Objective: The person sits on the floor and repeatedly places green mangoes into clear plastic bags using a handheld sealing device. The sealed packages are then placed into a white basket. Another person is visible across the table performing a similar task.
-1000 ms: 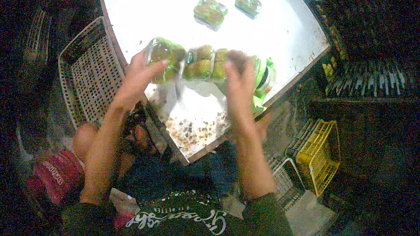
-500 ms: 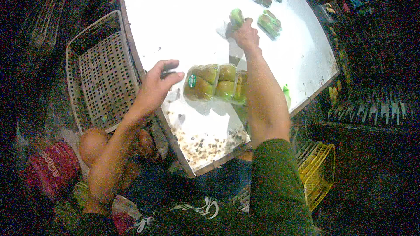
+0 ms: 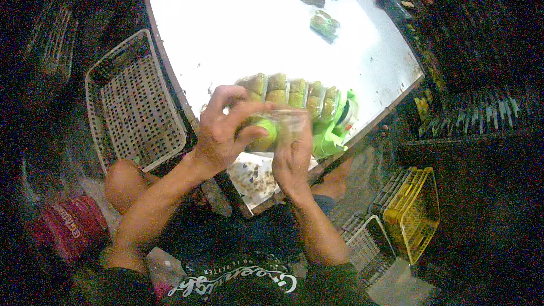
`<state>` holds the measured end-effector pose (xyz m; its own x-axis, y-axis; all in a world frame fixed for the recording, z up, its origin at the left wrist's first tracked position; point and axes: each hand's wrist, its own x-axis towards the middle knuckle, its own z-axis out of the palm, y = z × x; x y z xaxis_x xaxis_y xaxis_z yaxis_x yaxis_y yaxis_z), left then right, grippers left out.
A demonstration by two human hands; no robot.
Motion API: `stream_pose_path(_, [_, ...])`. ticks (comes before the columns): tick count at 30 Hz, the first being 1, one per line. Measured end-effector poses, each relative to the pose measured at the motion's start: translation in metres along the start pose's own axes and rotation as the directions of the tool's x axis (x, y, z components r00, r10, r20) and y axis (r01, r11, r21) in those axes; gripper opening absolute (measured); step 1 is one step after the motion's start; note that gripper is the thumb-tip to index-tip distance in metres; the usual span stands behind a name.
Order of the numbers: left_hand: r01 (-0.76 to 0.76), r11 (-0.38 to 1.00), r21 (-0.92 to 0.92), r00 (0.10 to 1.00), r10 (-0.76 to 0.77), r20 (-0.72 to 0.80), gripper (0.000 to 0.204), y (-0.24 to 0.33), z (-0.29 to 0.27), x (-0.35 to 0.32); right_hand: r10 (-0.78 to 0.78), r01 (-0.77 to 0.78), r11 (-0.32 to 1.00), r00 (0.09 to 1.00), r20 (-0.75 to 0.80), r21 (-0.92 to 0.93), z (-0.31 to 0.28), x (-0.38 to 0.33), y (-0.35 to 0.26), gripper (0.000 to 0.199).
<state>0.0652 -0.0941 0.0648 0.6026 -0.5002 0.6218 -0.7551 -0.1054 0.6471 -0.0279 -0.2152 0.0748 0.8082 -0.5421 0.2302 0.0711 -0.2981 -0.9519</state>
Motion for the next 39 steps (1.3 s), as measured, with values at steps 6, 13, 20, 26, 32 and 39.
stream_pose_path(6, [-0.08, 0.997, -0.004, 0.981, 0.078, -0.176, 0.018, 0.028, -0.026, -0.009, -0.328, 0.318, 0.939, 0.942, -0.068, -0.134, -0.024, -0.035, -0.013, 0.023])
stream_pose_path(13, [-0.034, 0.898, -0.44, 0.939, -0.121, -0.321, 0.032, 0.027, -0.003, -0.019, -0.075, 0.129, 0.975, 0.957, -0.279, 0.179, -0.002, -0.031, -0.035, 0.023])
stream_pose_path(20, [0.08, 0.97, -0.23, 0.95, -0.144, -0.277, 0.023, 0.012, -0.005, -0.016, -0.081, 0.161, 0.953, 0.952, -0.295, 0.257, 0.028, -0.029, -0.036, 0.014])
stream_pose_path(26, [-0.004, 0.999, -0.032, 0.913, -0.009, -0.408, 0.029, 0.016, -0.029, -0.021, -0.106, 0.108, 0.994, 0.989, -0.107, 0.004, -0.009, -0.041, -0.052, 0.004])
stream_pose_path(32, [0.018, 0.758, -0.652, 0.905, -0.29, -0.312, 0.023, 0.02, -0.019, -0.023, -0.12, 0.21, 0.885, 0.965, -0.233, 0.416, 0.004, -0.023, -0.04, 0.011])
stream_pose_path(39, [-0.19, 0.981, 0.026, 0.881, 0.183, -0.436, 0.019, 0.011, -0.03, -0.002, -0.324, 0.382, 0.914, 0.889, -0.323, 0.135, -0.002, -0.026, -0.038, 0.008])
